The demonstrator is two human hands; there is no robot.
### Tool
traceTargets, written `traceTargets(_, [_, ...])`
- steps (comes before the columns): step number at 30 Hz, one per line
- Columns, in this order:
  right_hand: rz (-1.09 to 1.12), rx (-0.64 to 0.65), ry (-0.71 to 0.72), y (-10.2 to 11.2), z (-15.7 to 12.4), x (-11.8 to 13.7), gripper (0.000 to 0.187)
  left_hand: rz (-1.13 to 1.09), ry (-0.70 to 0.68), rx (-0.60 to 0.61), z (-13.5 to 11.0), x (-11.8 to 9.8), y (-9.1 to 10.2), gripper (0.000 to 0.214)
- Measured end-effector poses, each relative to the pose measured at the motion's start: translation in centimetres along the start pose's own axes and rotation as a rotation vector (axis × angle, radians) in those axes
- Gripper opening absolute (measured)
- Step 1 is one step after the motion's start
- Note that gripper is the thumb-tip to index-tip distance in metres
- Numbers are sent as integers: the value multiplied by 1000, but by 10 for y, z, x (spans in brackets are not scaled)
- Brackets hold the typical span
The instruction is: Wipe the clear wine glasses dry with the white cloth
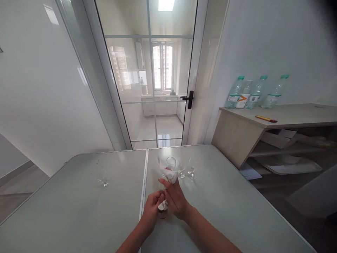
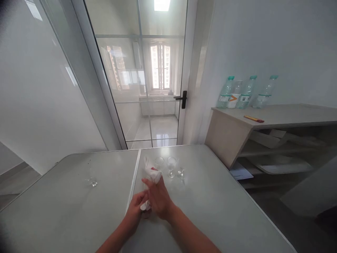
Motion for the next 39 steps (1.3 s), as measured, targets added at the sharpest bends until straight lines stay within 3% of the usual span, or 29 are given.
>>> traceTargets(3, [-205,273,236,-3,3,6,45,292,-137,-79,-6,-14,4,48])
traceTargets(5, [-228,330,246,1,5,6,39,480,-207,-96,-10,-19,8,42])
traceTargets(7, [-210,292,159,6,8,4,28,624,-255,-60,-14,-20,9,32])
traceTargets(10, [-35,99,-101,13,9,-4,25,712,-303,-49,-19,-19,9,19])
traceTargets(13, [312,-237,-381,13,1,-17,35,660,-288,-79,-20,-16,4,22])
traceTargets(15, [507,-460,-515,4,-8,-25,40,586,-262,-89,-18,-15,-3,30])
traceTargets(17, [637,-570,-611,-12,-19,-32,49,502,-256,-138,-16,-15,-7,37])
traceTargets(19, [693,-518,-649,-29,-25,-35,57,423,-256,-225,-14,-17,-2,42])
traceTargets(22, [744,-312,-614,-42,-28,-36,55,357,-208,-302,-10,-16,12,47])
traceTargets(27, [826,-104,-584,-34,-25,-41,56,402,-176,-297,-5,-12,23,47])
traceTargets(32, [666,25,-504,-29,-22,-49,61,515,-200,-310,-5,-12,23,29])
traceTargets(36, [565,57,-484,-34,-24,-56,57,653,-256,-376,-6,-23,31,21])
traceTargets(39, [518,-40,-506,-34,-27,-63,52,665,-236,-491,-8,-29,45,30])
Point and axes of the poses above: each hand's wrist, its own z-axis towards the middle knuckle, its own y-axis out of the back of the hand, x = y × z, the point moved 6 cm from there along z, towards the middle knuckle, and after that the axes turned 11 degrees about y, right-handed, at the moved point
